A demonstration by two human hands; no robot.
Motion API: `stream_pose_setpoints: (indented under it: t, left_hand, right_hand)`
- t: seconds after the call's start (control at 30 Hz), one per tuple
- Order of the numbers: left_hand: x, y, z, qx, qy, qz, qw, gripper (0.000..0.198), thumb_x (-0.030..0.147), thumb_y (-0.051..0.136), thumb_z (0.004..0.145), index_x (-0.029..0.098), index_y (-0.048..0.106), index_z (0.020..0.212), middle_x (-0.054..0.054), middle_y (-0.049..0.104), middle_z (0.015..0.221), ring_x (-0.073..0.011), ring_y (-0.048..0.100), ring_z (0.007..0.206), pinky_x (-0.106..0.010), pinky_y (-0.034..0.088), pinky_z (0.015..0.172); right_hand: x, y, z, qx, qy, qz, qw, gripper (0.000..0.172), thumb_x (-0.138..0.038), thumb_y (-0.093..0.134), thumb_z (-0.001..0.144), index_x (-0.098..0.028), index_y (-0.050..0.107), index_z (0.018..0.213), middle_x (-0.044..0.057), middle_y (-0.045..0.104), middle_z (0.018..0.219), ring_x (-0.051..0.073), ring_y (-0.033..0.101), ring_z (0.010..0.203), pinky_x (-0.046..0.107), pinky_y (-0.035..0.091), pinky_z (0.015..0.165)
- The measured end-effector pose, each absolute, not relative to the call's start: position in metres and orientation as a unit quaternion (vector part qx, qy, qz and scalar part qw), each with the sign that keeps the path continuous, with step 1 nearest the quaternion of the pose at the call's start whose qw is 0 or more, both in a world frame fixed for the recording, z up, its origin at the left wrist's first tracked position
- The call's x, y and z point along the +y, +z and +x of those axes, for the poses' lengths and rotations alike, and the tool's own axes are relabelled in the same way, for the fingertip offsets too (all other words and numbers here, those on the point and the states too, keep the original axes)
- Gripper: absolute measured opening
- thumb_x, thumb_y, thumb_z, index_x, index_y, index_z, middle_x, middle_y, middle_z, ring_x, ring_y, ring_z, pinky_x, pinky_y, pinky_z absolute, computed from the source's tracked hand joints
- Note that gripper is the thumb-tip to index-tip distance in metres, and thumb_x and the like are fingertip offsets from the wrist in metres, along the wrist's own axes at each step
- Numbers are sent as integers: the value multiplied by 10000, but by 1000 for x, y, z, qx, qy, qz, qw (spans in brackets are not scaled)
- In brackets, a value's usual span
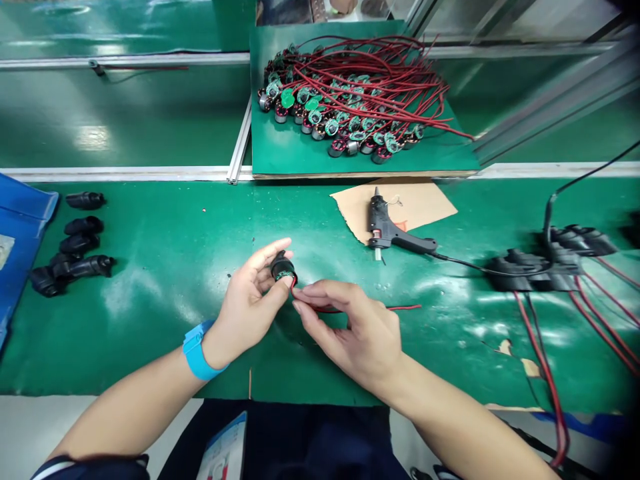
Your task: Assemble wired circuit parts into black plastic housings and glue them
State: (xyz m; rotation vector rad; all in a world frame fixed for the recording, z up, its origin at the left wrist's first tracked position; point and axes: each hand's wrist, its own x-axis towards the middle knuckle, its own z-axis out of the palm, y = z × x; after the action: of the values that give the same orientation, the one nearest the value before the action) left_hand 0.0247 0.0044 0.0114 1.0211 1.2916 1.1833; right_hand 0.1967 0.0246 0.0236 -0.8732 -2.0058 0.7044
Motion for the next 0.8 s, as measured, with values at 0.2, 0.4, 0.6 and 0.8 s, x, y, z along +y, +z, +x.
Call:
stream_pose_setpoints:
  t: [0.2, 0.4, 0.6, 0.8]
  left_hand:
    - [1, 15, 28, 539, 487, 417, 547, 716, 182, 683, 892, 198, 373, 1537, -136, 695, 1317, -225, 720, 1148, -344, 609, 981]
    - [-5, 19, 32, 531, 447, 440, 570, 824, 172, 708, 869, 224, 288, 1576, -118, 708, 1274, -222, 727, 1137, -344, 611, 987]
    - [-3, 17, 27, 495, 445, 382, 641, 794, 232, 775, 851, 249, 334, 1510, -108, 742, 1208, -216, 768, 963, -350, 649, 852]
    - [-3, 19, 26, 471, 453, 351, 671, 939, 270, 851, 803, 282, 258, 1531, -103, 744, 1194, -204, 774, 916, -327, 637, 812]
  right_hand:
    - [50, 27, 210, -763, 393, -363, 362, 205, -343, 646, 992, -200, 613, 1136, -1, 717, 816, 127, 706, 699, 233, 584, 651]
    - [54, 16, 202, -889, 147, -296, 316, 357, -235, 459, 1049, -209, 491, 694, -21, 530, 606, 109, 485, 539, 262, 387, 525]
    - [95, 21, 250, -660, 167, -428, 594, 357, -288, 391, 1083, -247, 409, 728, -34, 376, 609, 112, 403, 493, 265, 370, 477]
    - [118, 11, 271, -622, 236, -446, 598, 298, -421, 649, 980, -255, 564, 1213, 111, 629, 1123, 220, 659, 983, 356, 576, 765]
